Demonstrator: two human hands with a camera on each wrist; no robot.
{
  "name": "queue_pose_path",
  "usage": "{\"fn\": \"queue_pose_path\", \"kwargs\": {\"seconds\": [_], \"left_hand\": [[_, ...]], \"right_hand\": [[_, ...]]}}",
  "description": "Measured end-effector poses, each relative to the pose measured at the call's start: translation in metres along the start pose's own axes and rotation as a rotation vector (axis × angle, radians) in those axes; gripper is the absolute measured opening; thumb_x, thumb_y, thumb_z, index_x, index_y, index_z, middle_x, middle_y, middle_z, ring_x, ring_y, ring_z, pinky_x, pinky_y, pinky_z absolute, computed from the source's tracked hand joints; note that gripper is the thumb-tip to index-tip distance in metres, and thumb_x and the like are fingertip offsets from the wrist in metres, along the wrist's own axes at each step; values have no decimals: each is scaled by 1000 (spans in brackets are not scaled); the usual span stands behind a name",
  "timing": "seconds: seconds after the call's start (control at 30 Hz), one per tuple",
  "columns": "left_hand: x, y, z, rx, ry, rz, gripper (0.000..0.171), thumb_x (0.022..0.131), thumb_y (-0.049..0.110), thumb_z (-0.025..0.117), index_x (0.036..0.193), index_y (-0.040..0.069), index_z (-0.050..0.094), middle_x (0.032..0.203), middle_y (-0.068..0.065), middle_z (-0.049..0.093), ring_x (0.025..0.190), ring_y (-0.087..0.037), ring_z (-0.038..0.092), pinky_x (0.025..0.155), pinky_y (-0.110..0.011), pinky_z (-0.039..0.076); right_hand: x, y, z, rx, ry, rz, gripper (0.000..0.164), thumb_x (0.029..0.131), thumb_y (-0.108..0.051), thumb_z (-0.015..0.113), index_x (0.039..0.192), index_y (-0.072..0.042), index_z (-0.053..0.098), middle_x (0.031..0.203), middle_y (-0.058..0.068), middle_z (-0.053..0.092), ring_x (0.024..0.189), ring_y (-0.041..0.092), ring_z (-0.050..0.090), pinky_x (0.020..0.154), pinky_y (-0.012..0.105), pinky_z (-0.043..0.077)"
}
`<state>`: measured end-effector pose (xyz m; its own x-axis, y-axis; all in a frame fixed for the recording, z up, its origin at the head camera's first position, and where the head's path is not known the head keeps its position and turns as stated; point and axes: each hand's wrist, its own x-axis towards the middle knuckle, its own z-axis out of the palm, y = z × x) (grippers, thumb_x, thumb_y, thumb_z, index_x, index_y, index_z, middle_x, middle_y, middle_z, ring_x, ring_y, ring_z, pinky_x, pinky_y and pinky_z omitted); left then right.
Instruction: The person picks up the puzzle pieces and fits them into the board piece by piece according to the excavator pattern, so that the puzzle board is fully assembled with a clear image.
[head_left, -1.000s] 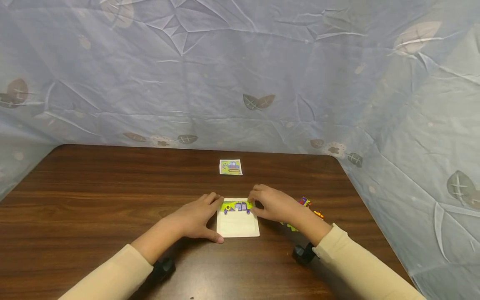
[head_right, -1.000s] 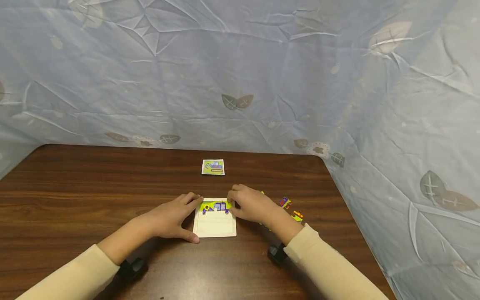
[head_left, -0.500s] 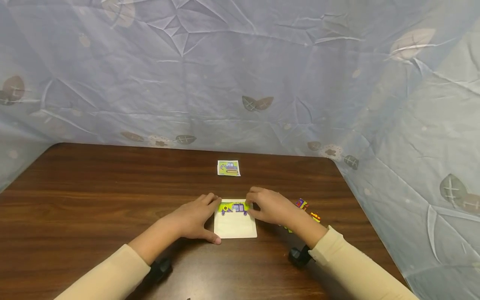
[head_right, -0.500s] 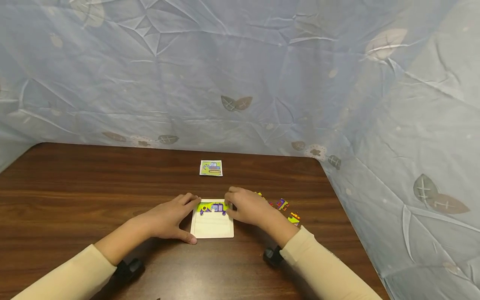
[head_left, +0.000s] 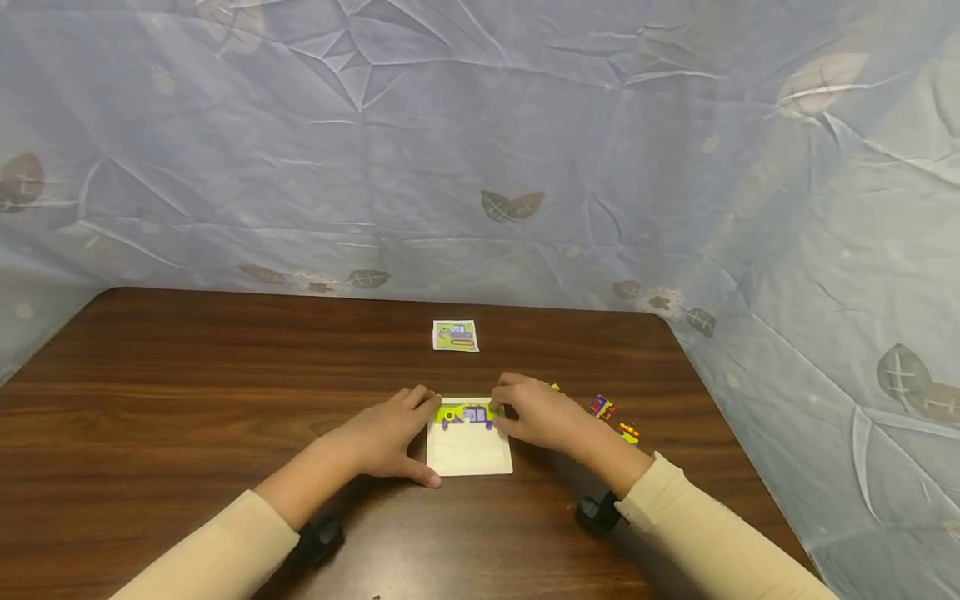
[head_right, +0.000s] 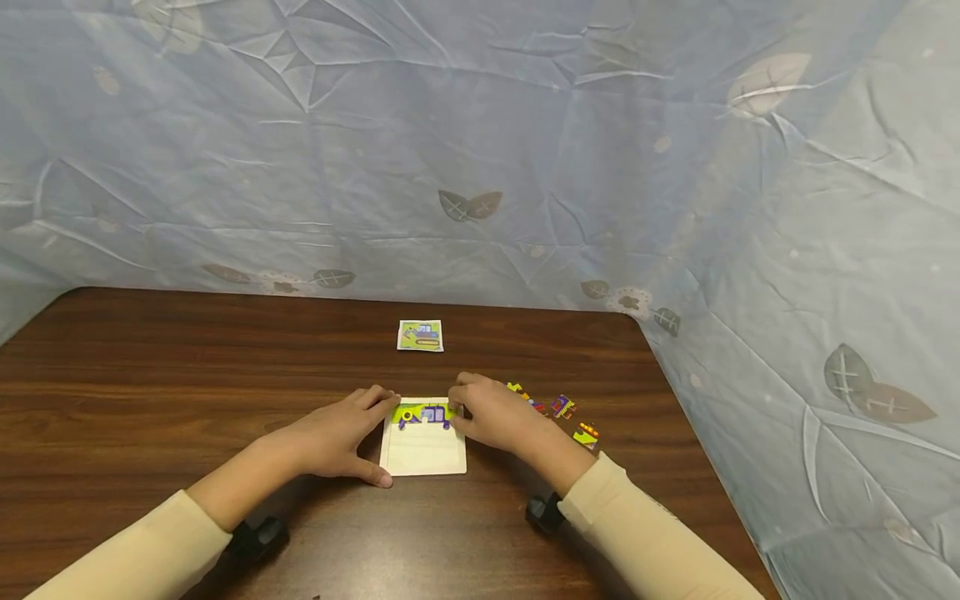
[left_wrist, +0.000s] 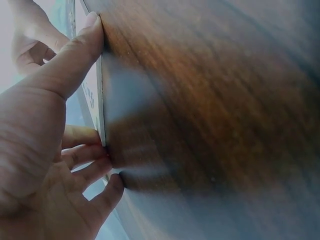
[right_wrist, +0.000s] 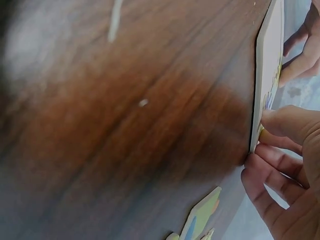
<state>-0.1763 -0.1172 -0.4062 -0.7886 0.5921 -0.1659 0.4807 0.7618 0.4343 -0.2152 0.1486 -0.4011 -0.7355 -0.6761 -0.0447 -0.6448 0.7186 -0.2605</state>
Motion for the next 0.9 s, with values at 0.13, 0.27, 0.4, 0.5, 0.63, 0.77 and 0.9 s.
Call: {"fn": "queue_pose_path", "kwargs": {"seconds": [0.13,0.27,0.4,0.5,0.63,0.77,0.9], "left_hand": [[1,0,1,0,-5,-4,113,78,59,87,159,-3,38,159,-19,43,147,-38,44,113,-56,47],[1,0,0,2,-10,-9,113,78,59,87,159,-3,38,159,-19,42,148,-38,44,114,-56,47],[1,0,0,7,-11,-11,113,78,59,87,159,-3,37,160,-20,42,148,-38,44,115,-56,46],[2,0,1,11,-10,-16,113,78,59,87,159,-3,38,160,-19,42,148,-38,44,115,-56,46],[3,0,2,12,-8,-20,112,77,60,87,159,-1,39,159,-17,44,147,-36,45,114,-55,47],[3,0,2,7,-6,-11,113,78,60,87,159,-2,38,159,-18,43,147,-37,45,114,-56,47],[2,0,1,6,-7,-15,114,78,60,87,160,-2,37,161,-19,41,149,-38,43,115,-57,46]], "right_hand": [[0,0,1,13,3,5,14,98,-18,75,107,-8,77,105,2,67,81,9,57,72,23,52],[0,1,2,27,10,6,12,98,-17,74,106,-9,77,104,2,67,81,8,56,71,22,51],[-2,1,4,33,31,6,11,97,-16,75,105,-8,77,104,2,67,80,9,57,71,21,51],[-4,0,5,2,46,-6,12,98,-16,75,106,-8,78,106,2,68,84,10,62,73,22,54],[-6,1,5,-5,40,-25,15,99,-16,73,110,-7,79,108,4,68,89,12,67,76,24,57],[-6,5,1,51,-3,-24,18,100,-17,71,114,-7,78,111,4,68,94,14,68,81,27,58],[-7,11,-5,92,-30,-60,21,101,-16,71,118,-5,76,115,6,69,101,18,69,87,32,59]]}}
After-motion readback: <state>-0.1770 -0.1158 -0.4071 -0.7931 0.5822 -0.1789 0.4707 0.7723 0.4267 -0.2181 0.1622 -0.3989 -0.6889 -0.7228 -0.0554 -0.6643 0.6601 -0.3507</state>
